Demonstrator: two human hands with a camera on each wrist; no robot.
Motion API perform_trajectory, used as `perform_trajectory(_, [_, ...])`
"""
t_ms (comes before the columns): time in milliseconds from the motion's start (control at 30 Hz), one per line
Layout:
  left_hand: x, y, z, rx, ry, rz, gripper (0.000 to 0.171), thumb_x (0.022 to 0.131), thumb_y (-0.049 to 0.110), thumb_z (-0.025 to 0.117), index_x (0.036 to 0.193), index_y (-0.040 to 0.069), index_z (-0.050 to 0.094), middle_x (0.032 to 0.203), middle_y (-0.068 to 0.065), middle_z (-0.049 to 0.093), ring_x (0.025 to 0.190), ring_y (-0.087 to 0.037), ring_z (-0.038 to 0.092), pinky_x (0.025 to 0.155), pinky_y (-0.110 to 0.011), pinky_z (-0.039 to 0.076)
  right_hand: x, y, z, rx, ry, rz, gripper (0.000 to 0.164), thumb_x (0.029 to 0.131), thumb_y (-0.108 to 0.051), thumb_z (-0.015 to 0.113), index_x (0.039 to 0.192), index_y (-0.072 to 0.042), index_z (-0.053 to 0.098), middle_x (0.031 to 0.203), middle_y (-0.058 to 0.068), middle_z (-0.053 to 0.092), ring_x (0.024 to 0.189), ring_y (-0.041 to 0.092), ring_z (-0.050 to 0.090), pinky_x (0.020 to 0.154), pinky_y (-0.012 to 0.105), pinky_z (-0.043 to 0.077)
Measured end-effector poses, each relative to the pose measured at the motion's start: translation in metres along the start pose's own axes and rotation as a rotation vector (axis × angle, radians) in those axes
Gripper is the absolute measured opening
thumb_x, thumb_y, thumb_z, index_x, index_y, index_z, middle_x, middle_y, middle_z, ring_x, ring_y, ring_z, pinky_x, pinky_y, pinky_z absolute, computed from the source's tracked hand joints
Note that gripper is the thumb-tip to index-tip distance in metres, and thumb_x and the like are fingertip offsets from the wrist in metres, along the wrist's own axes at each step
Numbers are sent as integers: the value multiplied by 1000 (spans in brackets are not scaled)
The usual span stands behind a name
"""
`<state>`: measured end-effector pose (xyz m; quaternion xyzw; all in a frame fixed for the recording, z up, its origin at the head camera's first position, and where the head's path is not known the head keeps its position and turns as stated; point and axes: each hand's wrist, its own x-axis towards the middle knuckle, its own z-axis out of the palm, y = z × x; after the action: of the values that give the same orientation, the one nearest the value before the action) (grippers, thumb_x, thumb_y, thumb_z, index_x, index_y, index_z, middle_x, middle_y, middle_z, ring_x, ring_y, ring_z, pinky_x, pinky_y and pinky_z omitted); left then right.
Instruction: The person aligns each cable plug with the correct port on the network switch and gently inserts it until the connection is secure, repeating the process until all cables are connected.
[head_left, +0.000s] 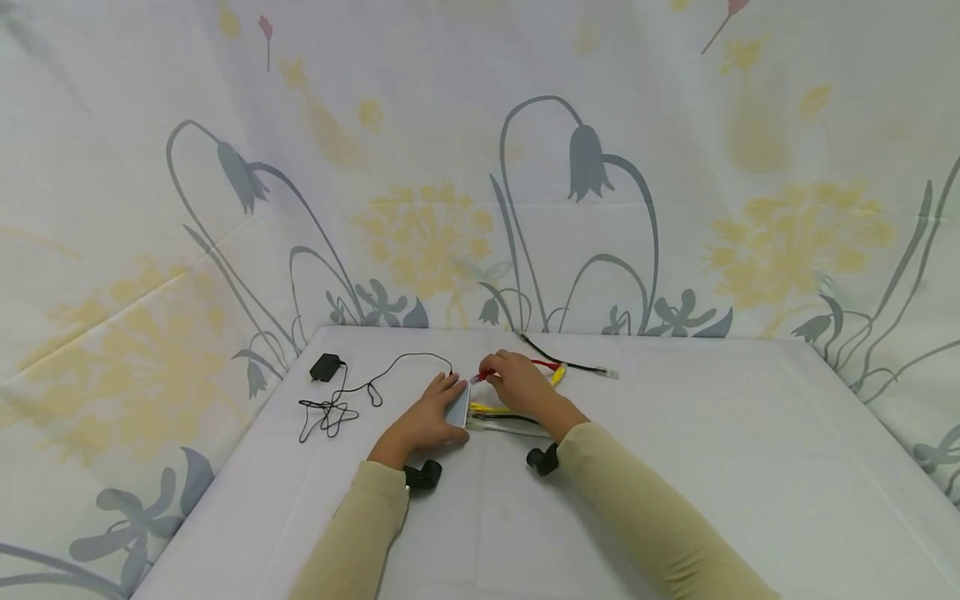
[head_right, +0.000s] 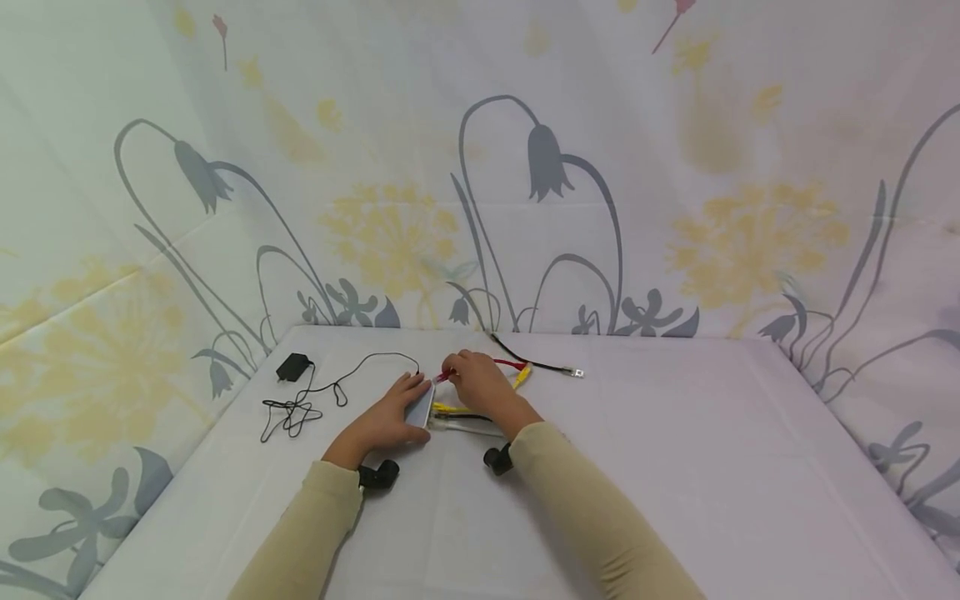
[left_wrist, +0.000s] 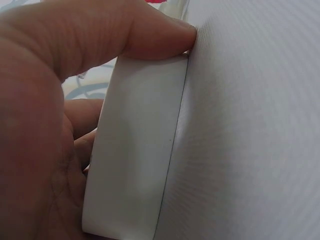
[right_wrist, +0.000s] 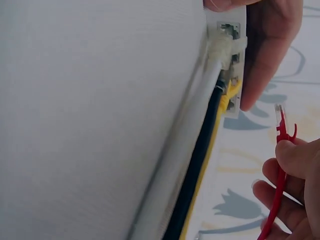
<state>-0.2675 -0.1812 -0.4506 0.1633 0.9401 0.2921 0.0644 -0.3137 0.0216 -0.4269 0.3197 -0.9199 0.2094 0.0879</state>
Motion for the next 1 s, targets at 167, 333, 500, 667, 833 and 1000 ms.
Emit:
perform_trajectory(167, [0,0,0,1,-4,2,89,74,25,75,152,12,34,162,-6,22,152,-29,6,117,-51,23,-2,-1,6,60,-32,36,14,95,-13,60,107,-11,66,103,3,66,99,21,63,92,38,50])
perform_trajectory(333, [0,0,0,9,-6,3,89,74,26,75,152,13,34,162,-6,22,152,-29,6,118,-51,23,-3,1,9,122,-59,96,14,97,-15,58,109,-12,65,104,3,65,96,18,62,91,37,50])
perform_trajectory(500, [1,-1,0,16,-7,-2,89,74,27,76,152,13,34,162,-6,22,152,-29,6,118,-51,23,-5,3,12,205,-73,159,13,98,-16,57,108,-12,64,104,3,65,94,17,61,87,37,50])
perform_trajectory(667, [2,-3,1,24,-9,-2,90,73,28,76,152,13,35,162,-6,22,152,-29,6,117,-52,24,-7,6,15,250,-74,214,13,97,-20,58,107,-15,65,105,0,67,92,15,60,85,36,50])
perform_trajectory(833, [3,-4,1,19,-10,-6,90,74,28,77,152,13,34,162,-5,22,152,-29,6,117,-51,24,-9,8,18,290,-77,261,13,96,-21,59,106,-15,65,100,0,68,87,13,59,82,35,50])
perform_trajectory(1000, [3,-3,0,8,-9,-1,89,74,26,77,152,12,34,162,-6,22,152,-30,6,117,-52,23,-11,7,20,322,-86,298,12,95,-20,61,105,-14,66,99,1,68,87,14,59,83,35,50])
